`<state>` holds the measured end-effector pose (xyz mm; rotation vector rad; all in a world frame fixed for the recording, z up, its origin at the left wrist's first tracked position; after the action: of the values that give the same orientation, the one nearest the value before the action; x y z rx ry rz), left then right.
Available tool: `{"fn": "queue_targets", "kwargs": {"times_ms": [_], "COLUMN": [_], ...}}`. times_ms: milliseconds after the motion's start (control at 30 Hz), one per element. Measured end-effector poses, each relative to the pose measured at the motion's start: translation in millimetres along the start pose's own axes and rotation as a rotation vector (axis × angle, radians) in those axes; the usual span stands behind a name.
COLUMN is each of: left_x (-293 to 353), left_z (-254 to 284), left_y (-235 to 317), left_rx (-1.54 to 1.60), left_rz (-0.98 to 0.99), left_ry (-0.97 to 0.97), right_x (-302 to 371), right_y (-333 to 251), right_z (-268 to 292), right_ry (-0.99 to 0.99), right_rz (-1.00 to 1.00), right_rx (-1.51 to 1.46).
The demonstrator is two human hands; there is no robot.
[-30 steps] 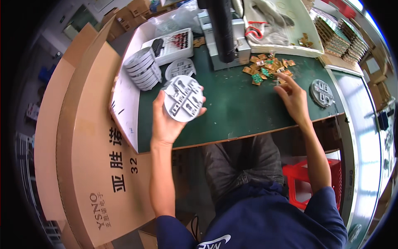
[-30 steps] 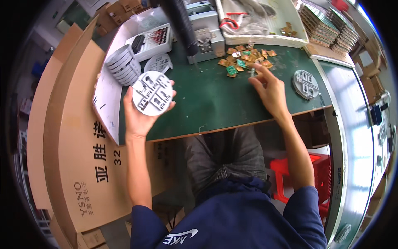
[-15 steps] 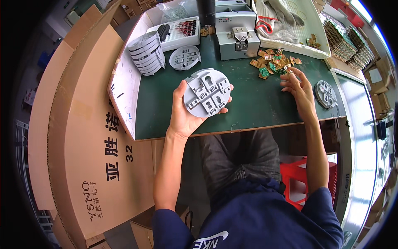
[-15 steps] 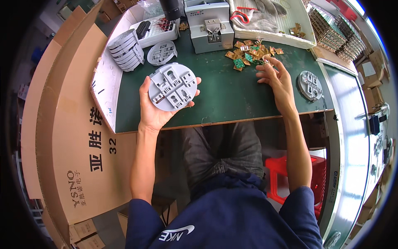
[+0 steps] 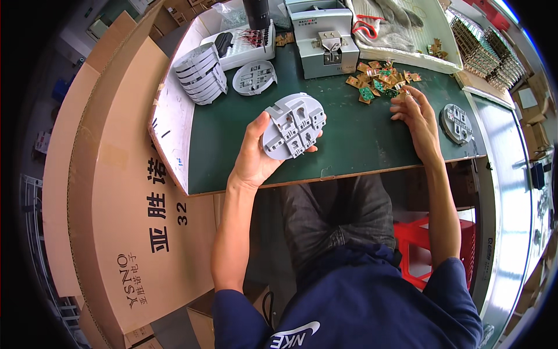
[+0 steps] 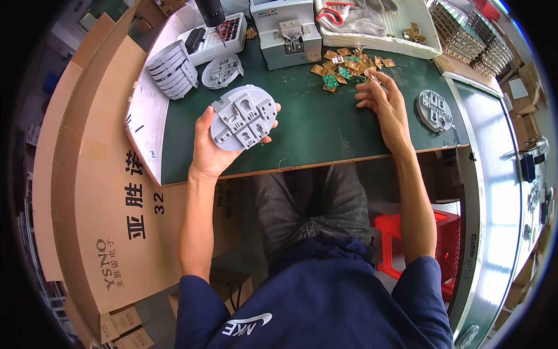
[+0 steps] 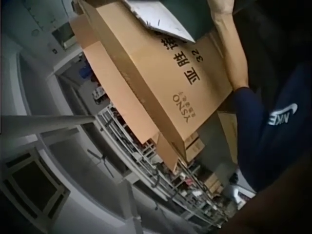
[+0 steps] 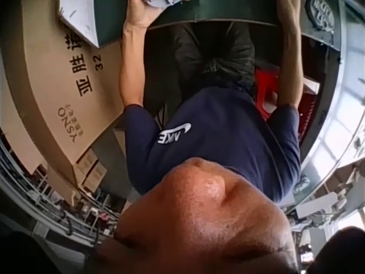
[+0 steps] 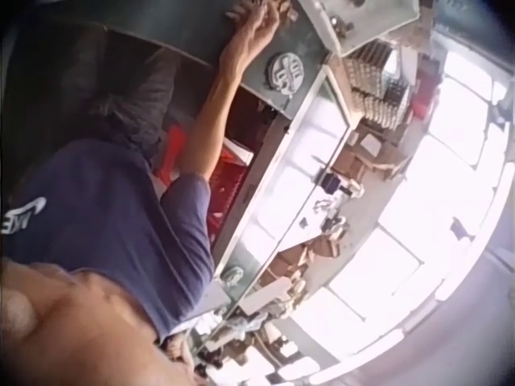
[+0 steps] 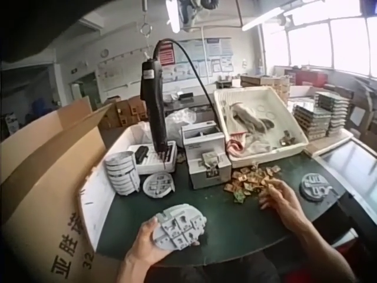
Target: Assembling small electronic or mechanical components onto a base plate at a workbench using an electric screwdriver.
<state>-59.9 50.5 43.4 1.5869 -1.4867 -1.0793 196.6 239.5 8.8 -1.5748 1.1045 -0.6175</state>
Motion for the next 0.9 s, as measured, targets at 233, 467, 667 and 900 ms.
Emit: {"fn": "queue_targets", "kwargs": {"times_ms": [233, 467, 667, 900], "left_x": [1, -7, -21, -20], "left_z": [5, -4, -48, -81], "left_y": [1, -1, -21, 1], "left_rx": [-0.124, -0.514, -1.664, -1.708], "left_rz": [0.000, 0.071, -0.371, -0.573], "left_ry": [0.045, 0.080, 0.415, 0.566], "right_x": [3, 4, 7, 39], "right_y": [-7, -9, -9, -55], "right_z": [-8, -2, -14, -69], "right_ry": [-0.015, -0.006, -0.028, -0.206], "right_rz": [0.026, 0.054, 0.105, 0.429], "right_rx": [-0.006, 0.034, 0.211, 0.639]}}
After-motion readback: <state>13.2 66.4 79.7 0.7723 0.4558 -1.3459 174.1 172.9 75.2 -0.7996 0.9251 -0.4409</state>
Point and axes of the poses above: each hand's wrist, its own x-axis away from the middle knuckle, its own z-axis out of the back of the hand, y = z × x, the point moved 7 cm from there along -x, towards the middle knuckle, and after that the axes turned 10 degrees about -x, right-handed, at the moved point
